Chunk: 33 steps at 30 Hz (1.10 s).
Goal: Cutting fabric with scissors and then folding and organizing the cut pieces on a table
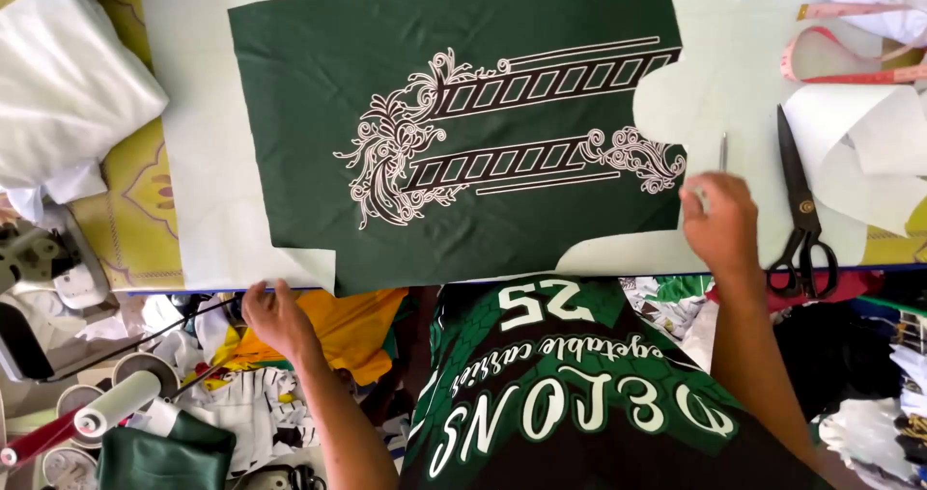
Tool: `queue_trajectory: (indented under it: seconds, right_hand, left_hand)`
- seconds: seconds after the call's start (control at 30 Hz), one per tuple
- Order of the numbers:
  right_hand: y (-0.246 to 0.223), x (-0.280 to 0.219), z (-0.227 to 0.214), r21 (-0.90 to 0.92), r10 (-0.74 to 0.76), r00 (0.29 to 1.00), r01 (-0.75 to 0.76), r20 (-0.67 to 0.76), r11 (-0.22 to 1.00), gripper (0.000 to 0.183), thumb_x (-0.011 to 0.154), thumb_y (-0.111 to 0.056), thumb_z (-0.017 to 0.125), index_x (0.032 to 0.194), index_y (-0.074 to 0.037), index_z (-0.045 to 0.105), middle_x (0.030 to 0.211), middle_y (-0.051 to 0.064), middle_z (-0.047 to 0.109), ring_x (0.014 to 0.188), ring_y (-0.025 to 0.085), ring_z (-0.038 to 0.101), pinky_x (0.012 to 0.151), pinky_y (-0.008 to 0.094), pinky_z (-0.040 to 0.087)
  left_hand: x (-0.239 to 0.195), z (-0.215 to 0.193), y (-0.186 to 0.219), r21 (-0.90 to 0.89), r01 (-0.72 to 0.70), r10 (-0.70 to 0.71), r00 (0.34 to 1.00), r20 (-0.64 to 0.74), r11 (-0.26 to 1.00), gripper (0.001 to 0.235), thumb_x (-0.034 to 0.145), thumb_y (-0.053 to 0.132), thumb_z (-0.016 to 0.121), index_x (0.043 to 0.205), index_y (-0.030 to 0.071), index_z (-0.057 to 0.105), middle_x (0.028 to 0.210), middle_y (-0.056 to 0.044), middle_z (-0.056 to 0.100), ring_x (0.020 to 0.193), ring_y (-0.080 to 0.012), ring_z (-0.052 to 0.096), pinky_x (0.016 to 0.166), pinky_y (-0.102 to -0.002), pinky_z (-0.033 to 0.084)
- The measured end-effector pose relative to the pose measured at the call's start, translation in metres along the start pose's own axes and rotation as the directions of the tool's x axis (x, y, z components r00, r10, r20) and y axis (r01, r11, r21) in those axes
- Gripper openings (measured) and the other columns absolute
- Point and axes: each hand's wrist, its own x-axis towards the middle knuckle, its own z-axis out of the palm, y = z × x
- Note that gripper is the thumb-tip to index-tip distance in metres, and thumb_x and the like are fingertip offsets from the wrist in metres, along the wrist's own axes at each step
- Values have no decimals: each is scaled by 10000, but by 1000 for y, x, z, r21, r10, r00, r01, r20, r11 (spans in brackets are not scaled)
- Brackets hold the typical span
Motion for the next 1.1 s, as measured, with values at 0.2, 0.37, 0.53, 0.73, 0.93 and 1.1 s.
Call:
queue_trajectory:
  seconds: [0.2, 0.37, 0.53, 0.73, 0.93, 1.1]
  right_hand:
    - [25, -32, 25, 68, -69, 989, 60, 131, 996, 344, 910, -93, 763, 1241, -4, 737, 1285, 119, 656, 1176, 337, 527, 1012, 475, 467]
    - [48, -37, 46, 57, -218, 974, 221, -59, 974, 184, 962, -30, 776, 1144, -5, 794, 1219, 118, 675, 1114, 332, 573, 991, 444, 509]
    - [41, -42, 40, 12, -213, 977, 213, -5, 977, 188, 1004, -47, 741, 1175, 10, 790, 1230, 140, 694, 1140, 339, 592, 990, 455, 520]
    - [43, -40, 38, -15, -194, 980, 194, -40, 981, 133, 1037, -39, 756, 1157, -27, 812, 1212, 95, 701, 1120, 304, 624, 1007, 429, 532]
    - [25, -43, 5, 22, -50, 962, 46, 268, 999, 206, 950, -57, 713, 1138, -13, 785, 1170, 117, 749, 1072, 292, 663, 991, 419, 523]
    - [-37, -17, -49, -49, 352, 783, -383, 513, 922, 314, 1022, -157, 565, 1280, -71, 723, 1306, 119, 721, 1181, 287, 663, 1035, 403, 474]
  left_hand:
    - [-17, 10, 12, -351, 306, -268, 951, 152, 885, 486, 950, 162, 702, 1340, 118, 415, 991, -33, 479, 897, -153, 542, 833, -347, 574]
    - [-8, 1, 7, -433, 407, -338, 913, 229, 804, 414, 992, 46, 645, 1335, 64, 414, 907, -142, 622, 742, -182, 653, 782, -359, 650]
    - [-11, 5, -10, -529, 363, -301, 932, 204, 767, 255, 1030, 141, 617, 1212, 46, 465, 957, -144, 629, 732, -175, 669, 750, -328, 657]
    - [2, 14, -41, 228, -398, 352, 910, 218, 888, 609, 899, 496, 748, 1400, 169, 633, 1380, -45, 480, 1249, -346, 486, 855, -553, 496]
    - [2, -27, -37, 207, -289, 238, 941, 239, 935, 277, 981, 224, 774, 757, 117, 652, 688, 31, 626, 648, -109, 498, 600, -285, 372]
    - [7, -45, 7, 13, -134, 132, 986, 98, 991, 217, 947, 246, 689, 795, 94, 721, 1220, -91, 696, 1058, -218, 598, 856, -434, 447]
